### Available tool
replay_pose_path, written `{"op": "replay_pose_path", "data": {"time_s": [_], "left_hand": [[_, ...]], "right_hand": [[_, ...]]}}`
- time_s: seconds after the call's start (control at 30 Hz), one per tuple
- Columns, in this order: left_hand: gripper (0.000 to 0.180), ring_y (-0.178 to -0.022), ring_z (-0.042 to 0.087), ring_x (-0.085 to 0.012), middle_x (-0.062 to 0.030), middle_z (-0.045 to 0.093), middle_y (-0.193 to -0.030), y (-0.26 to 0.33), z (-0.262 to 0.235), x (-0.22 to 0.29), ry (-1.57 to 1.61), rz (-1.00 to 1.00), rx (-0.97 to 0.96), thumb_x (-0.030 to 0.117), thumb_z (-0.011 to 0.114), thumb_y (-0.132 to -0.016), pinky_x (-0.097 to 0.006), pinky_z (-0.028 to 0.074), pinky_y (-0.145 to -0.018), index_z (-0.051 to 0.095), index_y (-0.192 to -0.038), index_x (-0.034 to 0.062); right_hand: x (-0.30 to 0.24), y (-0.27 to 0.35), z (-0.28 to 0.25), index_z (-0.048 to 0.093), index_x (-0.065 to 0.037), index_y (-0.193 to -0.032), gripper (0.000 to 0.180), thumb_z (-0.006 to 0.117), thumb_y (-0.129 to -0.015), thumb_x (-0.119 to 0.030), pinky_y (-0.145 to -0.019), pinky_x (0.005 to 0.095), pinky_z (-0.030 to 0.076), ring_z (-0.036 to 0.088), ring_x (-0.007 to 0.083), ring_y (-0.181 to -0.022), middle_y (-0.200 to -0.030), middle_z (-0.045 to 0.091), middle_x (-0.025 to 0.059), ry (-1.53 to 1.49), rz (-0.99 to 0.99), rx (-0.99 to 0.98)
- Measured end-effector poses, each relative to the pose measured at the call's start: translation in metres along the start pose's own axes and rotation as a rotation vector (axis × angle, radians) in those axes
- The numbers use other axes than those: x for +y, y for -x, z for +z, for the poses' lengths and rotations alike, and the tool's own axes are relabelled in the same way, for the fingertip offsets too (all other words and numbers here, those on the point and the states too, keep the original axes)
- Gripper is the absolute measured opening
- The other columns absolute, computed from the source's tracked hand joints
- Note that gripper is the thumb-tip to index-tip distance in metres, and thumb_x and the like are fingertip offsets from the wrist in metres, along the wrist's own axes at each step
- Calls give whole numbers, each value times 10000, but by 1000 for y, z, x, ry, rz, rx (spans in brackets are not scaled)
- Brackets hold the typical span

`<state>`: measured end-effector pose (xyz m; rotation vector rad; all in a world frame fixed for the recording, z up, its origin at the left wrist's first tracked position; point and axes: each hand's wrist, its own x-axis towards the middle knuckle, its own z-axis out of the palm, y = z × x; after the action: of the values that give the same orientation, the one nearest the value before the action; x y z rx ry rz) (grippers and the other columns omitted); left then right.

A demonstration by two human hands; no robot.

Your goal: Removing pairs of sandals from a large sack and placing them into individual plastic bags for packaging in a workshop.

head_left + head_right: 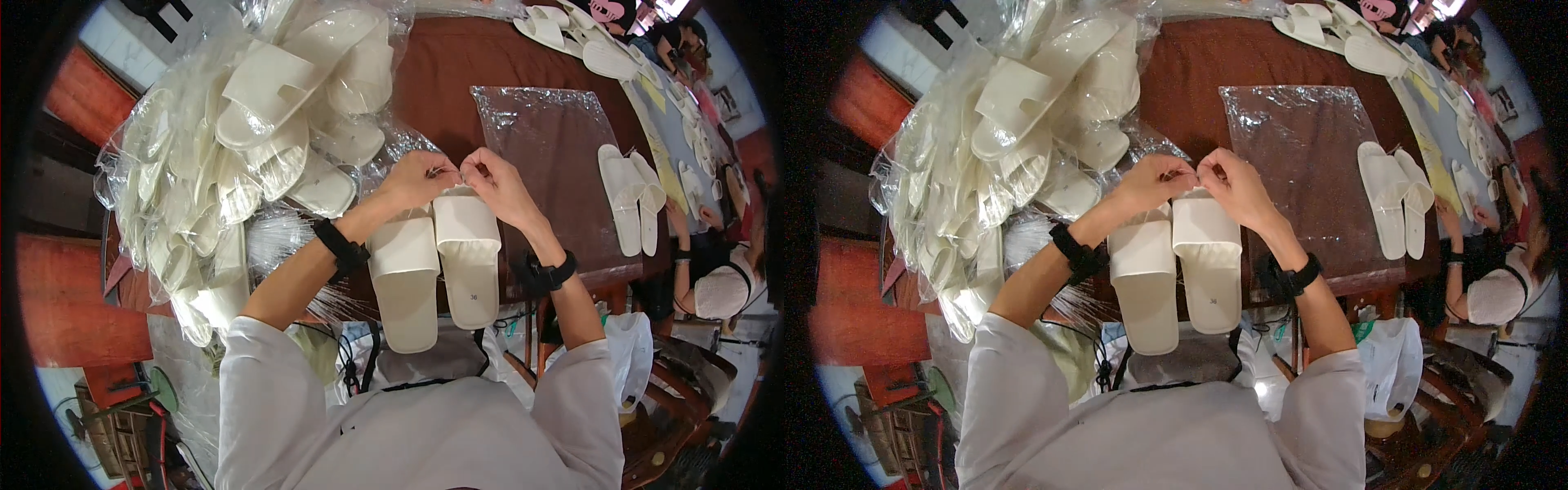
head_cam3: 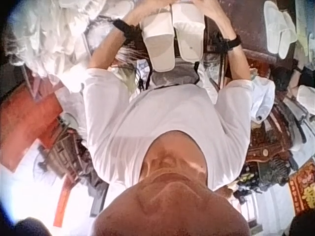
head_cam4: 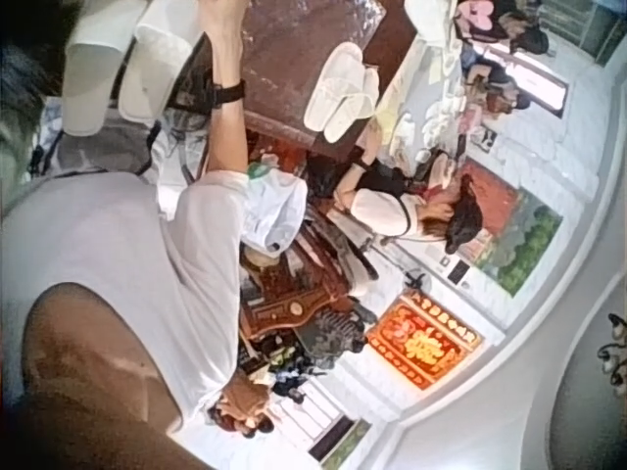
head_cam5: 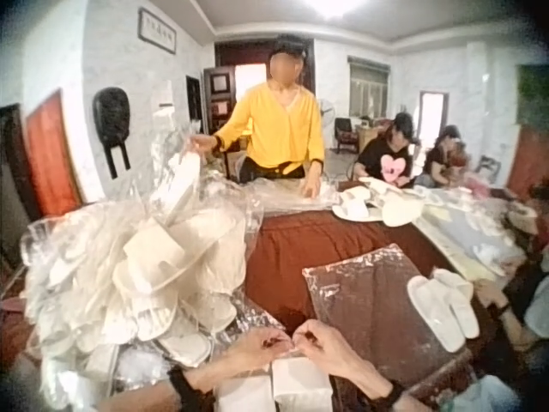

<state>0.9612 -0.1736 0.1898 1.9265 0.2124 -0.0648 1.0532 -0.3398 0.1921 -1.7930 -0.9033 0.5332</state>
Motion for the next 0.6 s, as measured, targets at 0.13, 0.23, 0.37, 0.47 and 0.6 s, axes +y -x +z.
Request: {"op": "replay_pose_path", "data": {"time_s": [0.13,0.23,0.37,0.47,0.6], "left_hand": [[207,-708,539,-69,-26,644,-768,2,3,-3,-25,-1,20,173,622,-852,-245,446,-635,666,-914,-19],[208,-702,541,-73,-31,649,-768,3,3,2,-112,-13,12,169,621,-852,-250,447,-635,671,-916,-22],[213,-694,539,-70,-31,648,-754,4,6,-8,-111,-21,38,169,622,-852,-251,444,-629,675,-916,-27],[221,-695,543,-77,-28,649,-770,1,8,-6,-43,21,18,171,626,-858,-248,449,-630,675,-940,-29],[272,-740,567,-96,-38,653,-848,2,2,-9,114,-26,-18,174,647,-859,-242,469,-667,645,-1037,-32]], "right_hand": [[5,0,7,519,3,-879,122,546,-863,-115,-653,318,467,600,215,-735,-828,583,127,103,-96,32],[9,1,9,509,2,-873,118,542,-855,-110,-663,348,465,593,280,-749,-851,575,154,203,-140,44],[5,4,11,509,0,-889,127,551,-854,-115,-680,372,463,582,322,-775,-887,571,163,256,-151,38],[8,10,1,515,-5,-923,141,559,-858,-123,-698,376,468,589,313,-807,-922,567,157,292,-226,80],[-23,37,-2,521,-26,-993,167,581,-844,-72,-709,351,474,602,275,-839,-938,561,132,272,-277,250]]}}
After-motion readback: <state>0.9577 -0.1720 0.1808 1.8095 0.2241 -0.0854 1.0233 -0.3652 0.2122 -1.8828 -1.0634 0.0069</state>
